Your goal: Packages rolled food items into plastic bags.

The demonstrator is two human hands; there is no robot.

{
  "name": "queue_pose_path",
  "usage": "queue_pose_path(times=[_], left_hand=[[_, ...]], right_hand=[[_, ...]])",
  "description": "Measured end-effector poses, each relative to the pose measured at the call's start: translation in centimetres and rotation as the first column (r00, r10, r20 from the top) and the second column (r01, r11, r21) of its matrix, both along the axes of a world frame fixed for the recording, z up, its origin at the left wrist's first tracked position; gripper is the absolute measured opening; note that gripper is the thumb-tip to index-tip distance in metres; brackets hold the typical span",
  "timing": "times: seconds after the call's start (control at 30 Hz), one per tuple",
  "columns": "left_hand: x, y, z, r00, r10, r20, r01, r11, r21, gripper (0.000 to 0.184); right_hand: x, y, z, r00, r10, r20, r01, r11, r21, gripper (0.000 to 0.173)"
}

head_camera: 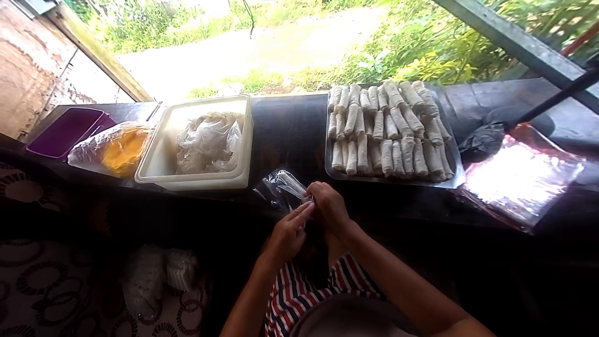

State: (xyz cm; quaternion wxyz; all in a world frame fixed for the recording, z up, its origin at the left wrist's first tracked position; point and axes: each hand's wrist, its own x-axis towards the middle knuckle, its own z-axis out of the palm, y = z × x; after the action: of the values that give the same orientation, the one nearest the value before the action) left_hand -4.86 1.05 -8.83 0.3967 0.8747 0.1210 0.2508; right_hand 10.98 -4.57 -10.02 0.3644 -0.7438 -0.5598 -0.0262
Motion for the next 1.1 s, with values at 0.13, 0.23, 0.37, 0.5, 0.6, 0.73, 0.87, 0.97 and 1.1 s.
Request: queue_pose_path(times=[0.13,0.23,0.37,0.5,0.6,0.73,0.87,0.97,1.1], left_hand=[[-0.5,0.3,-0.3,1.000,0.000,0.003,0.000,1.000,0.010,0.053],[-0.5,0.4,-0.2,1.000,0.007,-0.005,-0.007,1.000,0.001,0.053],[0.0,0.2,-0.5,1.000,0.029,-0.005,-0.029,0.999,-0.029,0.055],[1.0,-0.3,-1.2,0.998,0.059,0.005,-0.059,0.998,-0.013,0.053],[1.0,0.1,-1.4,0.996,0.084,-0.037,-0.083,0.996,0.027,0.052],[0.7,0.8,-1.6,0.993,0.112,-0.023,-0.109,0.989,0.098,0.052],[0.6,0.6,-1.0,0.990,0.130,-0.057,-0.119,0.979,0.164,0.045],[0.2,0.4,-0.3,0.984,0.168,-0.065,-0.154,0.971,0.184,0.048],[-0.8,0.7,0.1,0.979,0.206,-0.007,-0.200,0.958,0.207,0.048]], right_hand=[[-0.3,1.1,-0.2,1.000,0.018,-0.001,-0.018,1.000,-0.022,0.022],[-0.3,1.9,-0.5,1.000,-0.016,0.019,0.016,1.000,0.006,0.005],[-0.4,2.1,-0.1,0.978,-0.185,0.100,0.184,0.983,0.016,0.008],[0.4,0.4,2.6,0.995,-0.104,-0.005,0.098,0.953,-0.287,0.011],[2.9,-1.0,7.3,0.974,0.059,-0.219,-0.166,0.845,-0.509,0.043],[8.5,-1.4,10.9,0.998,0.017,-0.055,-0.034,0.951,-0.309,0.039],[14.6,2.4,11.6,0.951,0.018,0.310,0.095,0.933,-0.346,0.034],[16.7,3.7,11.6,0.879,0.170,0.445,0.053,0.893,-0.447,0.017],[18.4,3.4,11.4,0.803,0.303,0.513,-0.083,0.910,-0.406,0.016]])
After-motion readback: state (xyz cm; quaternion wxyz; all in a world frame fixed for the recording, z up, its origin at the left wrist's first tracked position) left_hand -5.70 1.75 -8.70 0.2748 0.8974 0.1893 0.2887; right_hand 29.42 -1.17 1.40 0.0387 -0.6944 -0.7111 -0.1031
